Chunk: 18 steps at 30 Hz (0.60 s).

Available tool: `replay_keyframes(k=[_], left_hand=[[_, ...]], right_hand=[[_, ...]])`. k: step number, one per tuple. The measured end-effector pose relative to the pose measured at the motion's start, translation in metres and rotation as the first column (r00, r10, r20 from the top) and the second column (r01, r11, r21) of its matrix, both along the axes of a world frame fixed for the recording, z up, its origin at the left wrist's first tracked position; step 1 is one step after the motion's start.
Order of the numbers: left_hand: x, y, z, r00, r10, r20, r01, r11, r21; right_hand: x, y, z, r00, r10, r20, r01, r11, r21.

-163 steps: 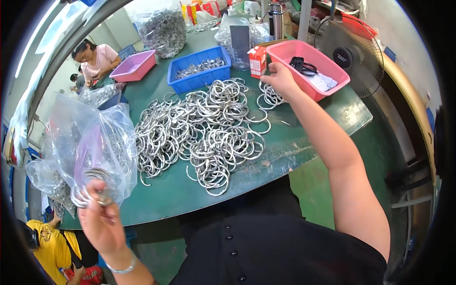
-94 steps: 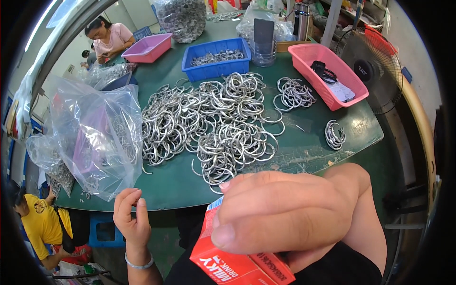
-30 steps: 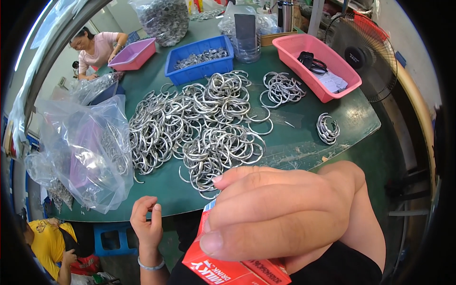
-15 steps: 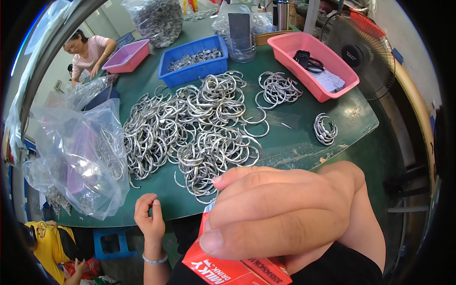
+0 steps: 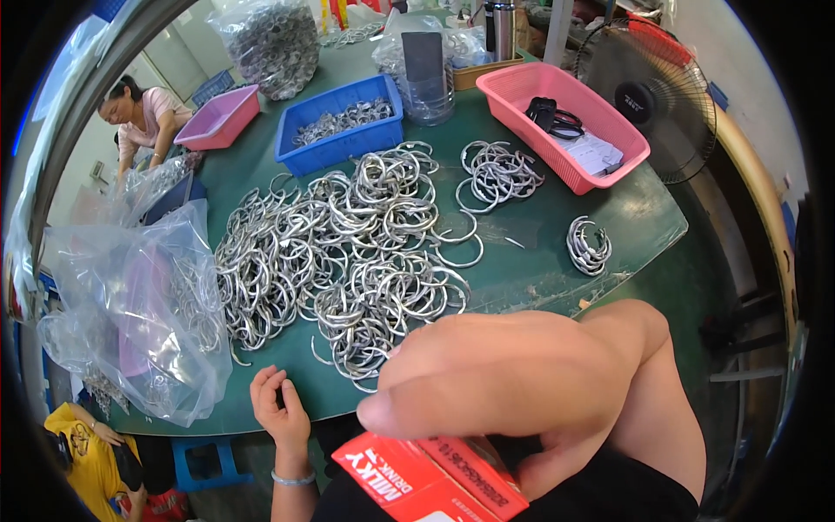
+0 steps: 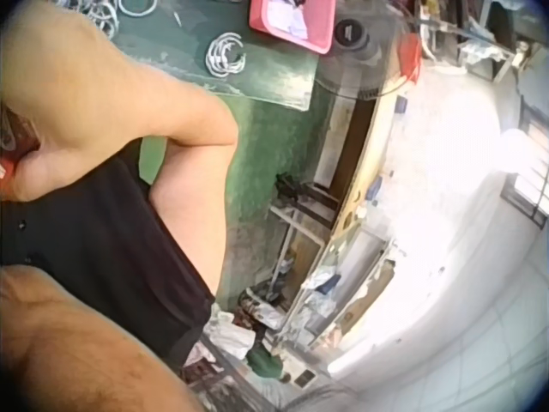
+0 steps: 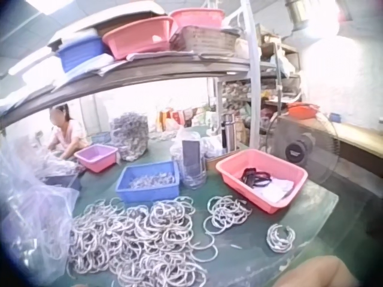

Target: The person sorts metal rings by hand, selecting them from a large pile on a table and placing them into a plastic bag.

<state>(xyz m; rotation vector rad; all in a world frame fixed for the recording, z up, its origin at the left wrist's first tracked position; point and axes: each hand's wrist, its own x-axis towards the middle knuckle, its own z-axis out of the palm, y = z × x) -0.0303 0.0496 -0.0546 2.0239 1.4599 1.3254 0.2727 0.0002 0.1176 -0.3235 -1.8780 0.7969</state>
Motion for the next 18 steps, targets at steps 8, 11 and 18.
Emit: replay_keyframes(k=[8,11,18], left_hand=[[0.002,-0.002,0.000,0.991,-0.005,-0.137,0.018,0.996,0.092],[0.004,-0.004,0.001,0.994,0.017,-0.106,-0.008,0.997,0.076],[0.010,-0.002,0.006,0.980,0.021,-0.196,0.007,0.990,0.141]], right_hand=[[0.035,0.025,0.002,0.986,-0.164,0.037,0.168,0.969,-0.182],[0.058,0.062,0.002,0.934,-0.357,0.024,0.348,0.890,-0.296],[0.149,0.191,-0.046,0.471,-0.855,0.216,0.882,0.462,-0.096]])
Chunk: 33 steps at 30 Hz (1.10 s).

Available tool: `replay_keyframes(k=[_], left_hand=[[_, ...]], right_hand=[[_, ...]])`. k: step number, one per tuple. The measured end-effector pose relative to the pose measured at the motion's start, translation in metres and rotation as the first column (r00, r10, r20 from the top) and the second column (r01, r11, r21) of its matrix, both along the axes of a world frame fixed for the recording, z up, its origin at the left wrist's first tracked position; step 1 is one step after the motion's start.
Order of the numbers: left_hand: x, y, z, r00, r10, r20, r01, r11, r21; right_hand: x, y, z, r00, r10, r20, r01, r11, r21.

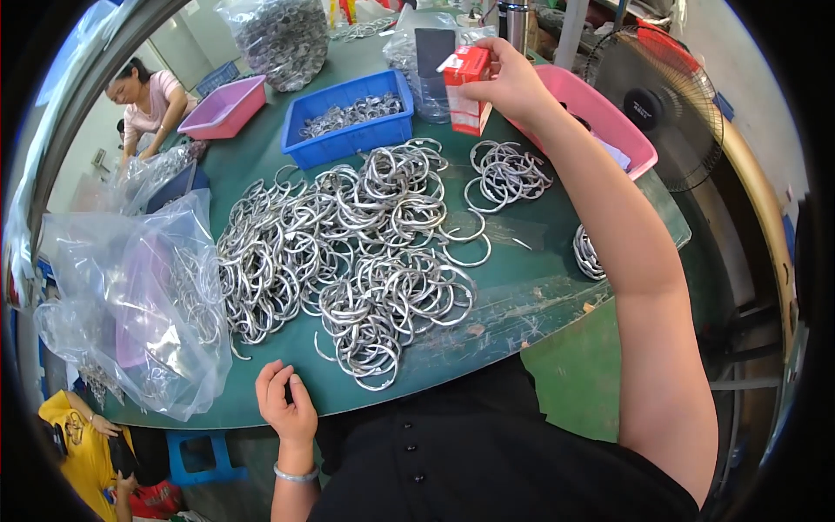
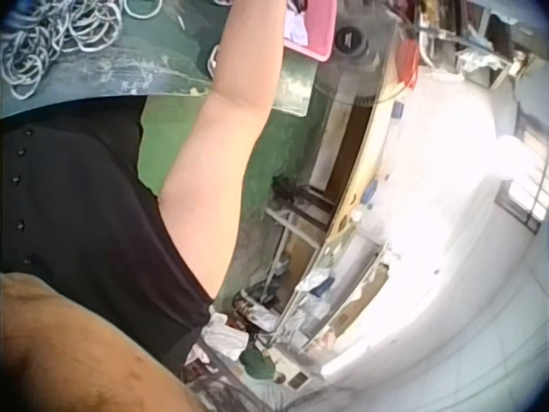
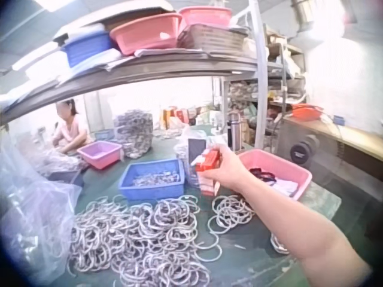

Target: The person sorts metal rings by hand, selecting them from a large pile on a table and placing them into a plastic bag.

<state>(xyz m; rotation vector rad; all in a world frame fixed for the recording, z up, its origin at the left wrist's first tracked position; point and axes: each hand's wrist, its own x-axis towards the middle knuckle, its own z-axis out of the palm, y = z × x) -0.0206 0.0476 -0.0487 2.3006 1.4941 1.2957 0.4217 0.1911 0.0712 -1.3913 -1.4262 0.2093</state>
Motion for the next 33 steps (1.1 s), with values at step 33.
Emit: replay_keyframes(k=[33], left_hand=[[-0.010,-0.002,-0.003,0.998,-0.017,0.056,0.015,0.999,0.034]], right_hand=[[-0.134,-0.078,-0.038,0.715,0.236,0.658,-0.347,0.937,0.041]])
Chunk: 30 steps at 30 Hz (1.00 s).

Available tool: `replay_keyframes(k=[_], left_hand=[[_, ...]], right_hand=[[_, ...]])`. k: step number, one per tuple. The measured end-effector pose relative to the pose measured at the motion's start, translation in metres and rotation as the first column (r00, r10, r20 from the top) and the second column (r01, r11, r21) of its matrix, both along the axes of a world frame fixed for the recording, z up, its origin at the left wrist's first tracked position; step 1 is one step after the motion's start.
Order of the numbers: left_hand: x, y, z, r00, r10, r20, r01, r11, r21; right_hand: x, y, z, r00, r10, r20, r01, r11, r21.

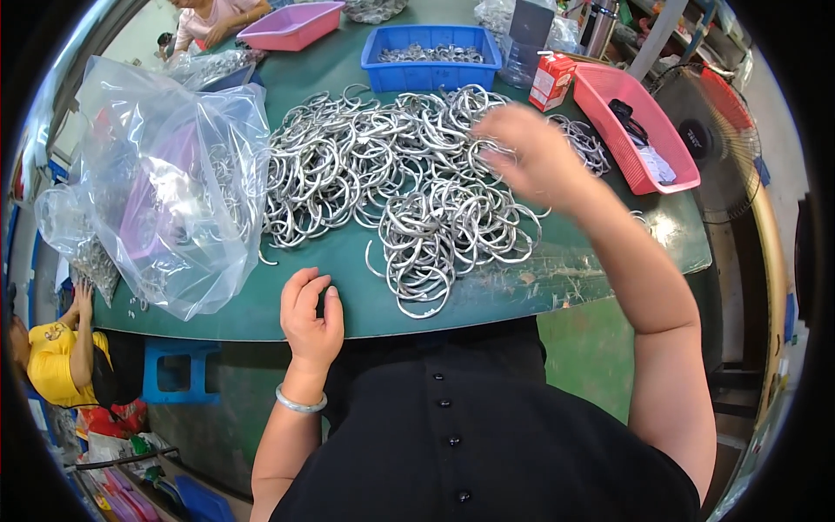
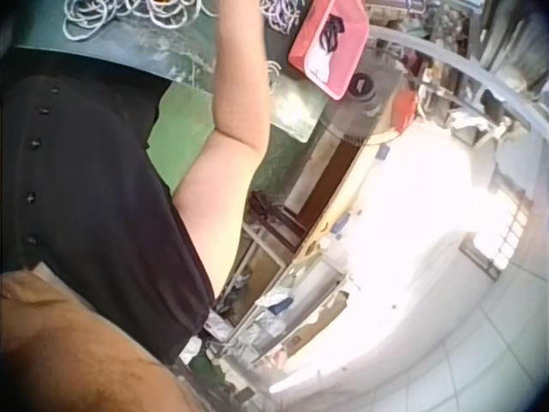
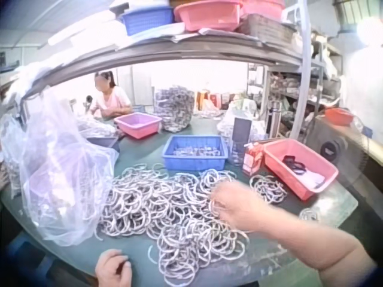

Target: The person sorts metal rings by hand, selecting them from a large pile on a table and placing them into a plastic bag.

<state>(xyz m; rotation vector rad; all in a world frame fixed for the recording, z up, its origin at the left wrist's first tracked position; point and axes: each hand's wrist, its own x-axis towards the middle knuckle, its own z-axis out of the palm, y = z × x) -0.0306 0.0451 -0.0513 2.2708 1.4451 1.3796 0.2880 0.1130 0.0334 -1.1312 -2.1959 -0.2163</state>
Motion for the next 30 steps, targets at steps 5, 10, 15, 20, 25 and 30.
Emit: replay_keyframes(k=[5,10,15,20,25,30], left_hand=[[-0.002,0.001,0.004,0.999,-0.042,0.025,0.043,0.998,-0.039],[0.006,-0.006,0.013,0.991,-0.132,0.027,0.133,0.991,-0.031],[0.020,-0.006,0.015,0.967,-0.253,0.033,0.255,0.963,-0.084],[0.027,-0.005,0.015,0.955,-0.296,0.027,0.297,0.949,-0.104],[0.029,-0.004,0.010,0.960,-0.282,0.007,0.281,0.958,-0.051],[0.031,-0.006,0.008,0.958,-0.283,-0.034,0.282,0.958,-0.044]], right_hand=[[-0.052,-0.029,-0.013,0.980,0.195,0.047,-0.183,0.965,-0.190],[-0.061,-0.030,-0.028,0.986,0.157,0.061,-0.140,0.966,-0.218],[-0.053,-0.023,-0.022,0.982,0.179,-0.054,-0.186,0.918,-0.351],[-0.049,-0.021,0.002,0.978,0.169,0.119,-0.105,0.903,-0.416],[-0.083,0.013,0.008,0.966,0.231,0.112,-0.184,0.927,-0.325],[-0.097,0.050,0.002,0.869,0.343,0.357,0.015,0.702,-0.712]])
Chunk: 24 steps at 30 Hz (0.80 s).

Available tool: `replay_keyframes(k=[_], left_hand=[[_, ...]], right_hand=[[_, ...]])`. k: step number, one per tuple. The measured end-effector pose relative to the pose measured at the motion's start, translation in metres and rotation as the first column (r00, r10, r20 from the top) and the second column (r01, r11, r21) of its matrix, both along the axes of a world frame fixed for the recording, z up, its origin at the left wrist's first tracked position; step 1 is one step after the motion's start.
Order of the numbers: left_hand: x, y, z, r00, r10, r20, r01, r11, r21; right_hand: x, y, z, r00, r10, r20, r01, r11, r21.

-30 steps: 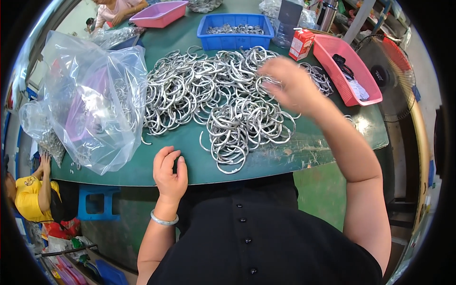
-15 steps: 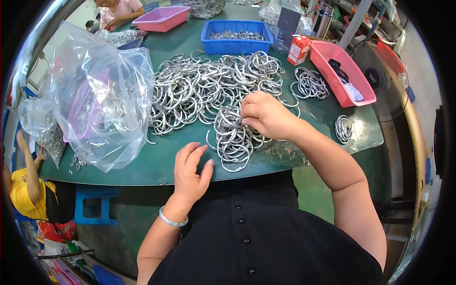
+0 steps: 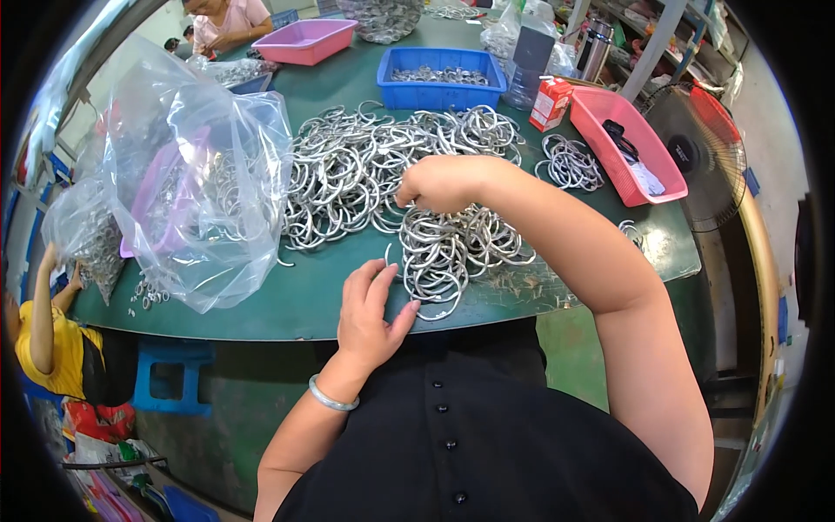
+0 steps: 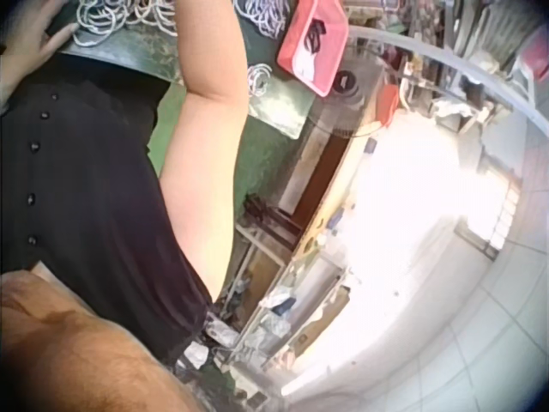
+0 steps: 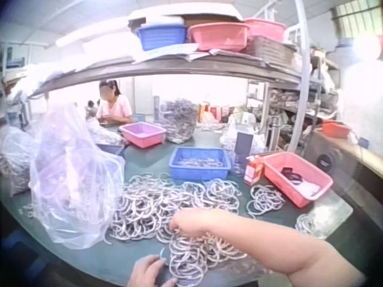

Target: The person sorts metal rings by hand, selecting them from a large pile on a table and placing them into a plastic bag.

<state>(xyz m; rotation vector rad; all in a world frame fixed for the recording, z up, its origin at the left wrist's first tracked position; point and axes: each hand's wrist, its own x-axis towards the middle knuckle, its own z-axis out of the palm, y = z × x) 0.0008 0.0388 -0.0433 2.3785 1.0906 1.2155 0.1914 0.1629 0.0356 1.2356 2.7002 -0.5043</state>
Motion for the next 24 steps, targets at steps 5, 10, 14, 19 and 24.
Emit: replay_keyframes(k=[5,10,14,19,24], left_hand=[[-0.003,-0.001,0.004,0.999,0.000,-0.040,-0.001,1.000,-0.026],[-0.003,-0.001,0.002,0.999,-0.015,-0.048,0.015,1.000,-0.017],[-0.004,-0.001,0.000,1.000,-0.002,-0.026,0.001,1.000,-0.022],[-0.004,-0.001,0.000,1.000,0.013,-0.016,-0.014,1.000,-0.022],[-0.003,-0.001,0.002,1.000,-0.005,0.005,0.005,1.000,-0.015]], right_hand=[[-0.012,0.010,0.005,0.998,0.066,0.022,-0.063,0.993,-0.095],[0.012,0.012,0.024,0.966,0.066,-0.251,-0.095,0.990,-0.103],[0.024,-0.001,0.043,0.938,0.025,-0.346,-0.054,0.996,-0.074],[0.030,-0.020,0.038,0.908,-0.048,-0.416,0.009,0.996,-0.094],[0.038,-0.033,0.015,0.778,-0.429,-0.459,0.257,0.884,-0.391]])
